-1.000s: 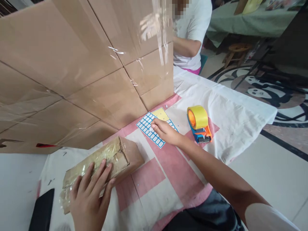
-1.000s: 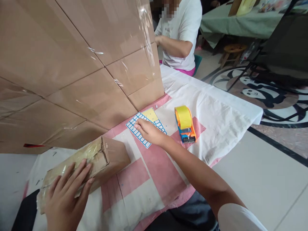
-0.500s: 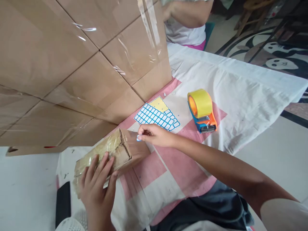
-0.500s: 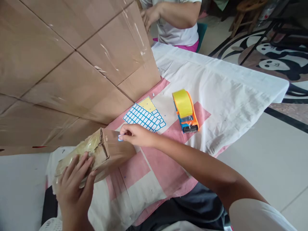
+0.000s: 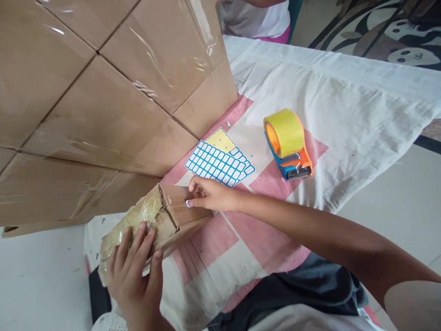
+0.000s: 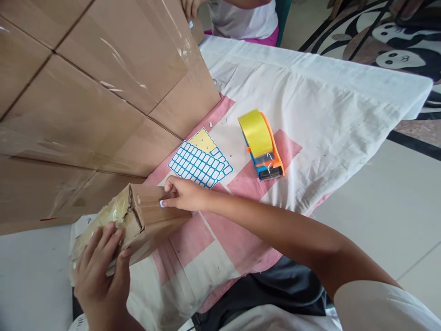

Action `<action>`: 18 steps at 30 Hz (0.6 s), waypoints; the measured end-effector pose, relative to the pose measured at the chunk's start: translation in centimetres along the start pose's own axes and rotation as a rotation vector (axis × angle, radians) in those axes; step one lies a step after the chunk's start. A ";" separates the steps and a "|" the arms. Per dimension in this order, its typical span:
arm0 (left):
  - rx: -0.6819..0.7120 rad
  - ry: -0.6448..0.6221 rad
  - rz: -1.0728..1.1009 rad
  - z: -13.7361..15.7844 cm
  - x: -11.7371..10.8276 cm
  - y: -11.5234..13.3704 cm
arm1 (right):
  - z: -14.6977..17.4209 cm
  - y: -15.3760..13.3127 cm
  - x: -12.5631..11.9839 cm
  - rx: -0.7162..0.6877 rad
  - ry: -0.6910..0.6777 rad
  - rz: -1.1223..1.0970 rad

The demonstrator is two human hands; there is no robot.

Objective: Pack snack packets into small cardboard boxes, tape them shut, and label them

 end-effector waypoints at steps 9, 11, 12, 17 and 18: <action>-0.012 0.001 -0.014 -0.1 -0.1 0.6 | 3.0 -0.2 2.3 -0.019 0.263 0.127; -0.028 -0.004 -0.026 -0.1 0.0 0.9 | 3.0 0.3 2.7 -0.067 0.275 0.017; -0.034 -0.006 -0.030 -0.1 0.0 0.9 | 3.0 0.5 2.9 -0.083 0.282 -0.024; -0.022 0.003 -0.027 0.2 0.3 0.4 | 3.4 0.6 3.1 -0.152 0.325 0.059; -0.020 0.001 -0.026 0.4 0.5 0.1 | 3.7 0.4 3.2 -0.179 0.318 0.116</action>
Point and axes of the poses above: each hand's wrist, its own z-axis away from the middle knuckle, its own x-axis out of the palm, y = z × x, the point moved 2 cm from there along -z, towards the middle knuckle, and after that the axes turned 7 degrees about x, right-handed, at the moved point
